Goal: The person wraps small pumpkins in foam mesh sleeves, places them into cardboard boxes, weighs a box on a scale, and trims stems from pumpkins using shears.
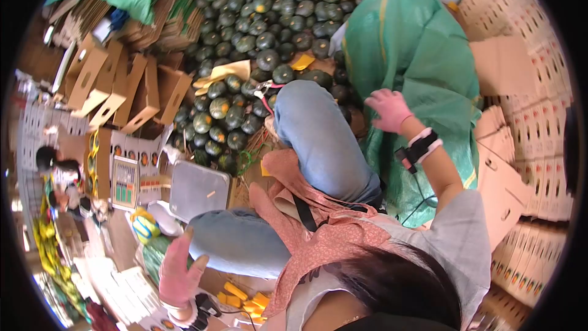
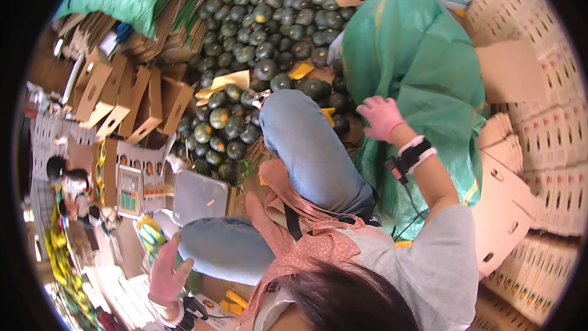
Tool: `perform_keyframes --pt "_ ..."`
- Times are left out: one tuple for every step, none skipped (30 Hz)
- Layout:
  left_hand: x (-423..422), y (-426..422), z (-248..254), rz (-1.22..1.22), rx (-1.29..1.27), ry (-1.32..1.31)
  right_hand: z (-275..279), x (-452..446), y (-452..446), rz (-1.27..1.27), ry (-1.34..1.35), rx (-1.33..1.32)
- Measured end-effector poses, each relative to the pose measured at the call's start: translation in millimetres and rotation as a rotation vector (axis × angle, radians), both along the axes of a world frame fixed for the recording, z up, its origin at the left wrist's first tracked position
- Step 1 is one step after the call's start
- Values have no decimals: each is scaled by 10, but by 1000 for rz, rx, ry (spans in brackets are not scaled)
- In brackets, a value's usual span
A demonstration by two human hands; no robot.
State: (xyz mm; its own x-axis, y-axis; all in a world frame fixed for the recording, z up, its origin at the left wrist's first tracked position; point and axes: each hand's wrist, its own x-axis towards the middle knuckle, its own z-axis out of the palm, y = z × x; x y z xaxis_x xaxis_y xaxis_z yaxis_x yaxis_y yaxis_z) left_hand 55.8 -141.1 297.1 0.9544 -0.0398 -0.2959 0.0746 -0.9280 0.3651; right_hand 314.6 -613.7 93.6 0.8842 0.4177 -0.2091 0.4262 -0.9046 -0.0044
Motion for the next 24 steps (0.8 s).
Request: perform_keyframes --pt "16 -97 53 -2 26 -19 -239 7 79 108 -53 22" --pt "7 -179 100 53 17 -4 -461 24 129 218 -141 21" --pt "12 -243 132 97 5 9 -573 66 202 241 -56 -40" --pt "-37 -265 133 166 11 32 -623 106 313 247 26 -106" --pt "-128 -243 103 208 12 52 -654 132 363 226 108 -177" --pt "-164 -205 38 215 3 71 -615 150 406 215 129 -91" --pt "-221 -149 -47 215 0 49 -565 162 405 174 149 -12" --pt "-264 -55 -136 221 62 53 -591 149 309 176 -6 172" --pt "-380 132 -195 216 22 90 -608 119 200 146 -248 265" --pt "-332 218 -256 226 18 99 -476 137 93 79 -385 312" --pt "-264 507 -355 143 124 194 -331 156 -50 -27 -485 295" --pt "-170 538 -348 149 122 220 -139 169 -217 -185 -490 224" --pt "-19 474 -364 149 101 234 -36 158 -425 -361 -566 128" --pt "116 419 -365 157 74 242 155 123 -675 -590 -431 48" --pt "249 375 -376 160 45 251 214 44 -1010 -714 -428 52" --pt "392 336 -395 162 12 260 275 -35 -1310 -898 -350 -42" --pt "545 292 -419 164 -27 272 302 -180 -1617 -1057 -293 -88" --pt "689 261 -435 168 -70 287 410 -393 -1858 -1200 -216 -131" --pt "837 230 -469 178 -113 307 620 -591 -2034 -1315 -28 -164" --pt "992 203 -500 186 -161 321 621 -839 -2216 -1358 -43 -137" --pt "1132 162 -525 197 -214 338 606 -1085 -2420 -1401 -62 -107" --pt "1259 133 -559 208 -258 357 546 -1317 -2667 -1421 -19 -20" --pt "1407 110 -611 191 -278 363 448 -1517 -2888 -1434 23 65" --pt "1537 85 -674 159 -265 363 367 -1660 -2999 -1474 3 118"
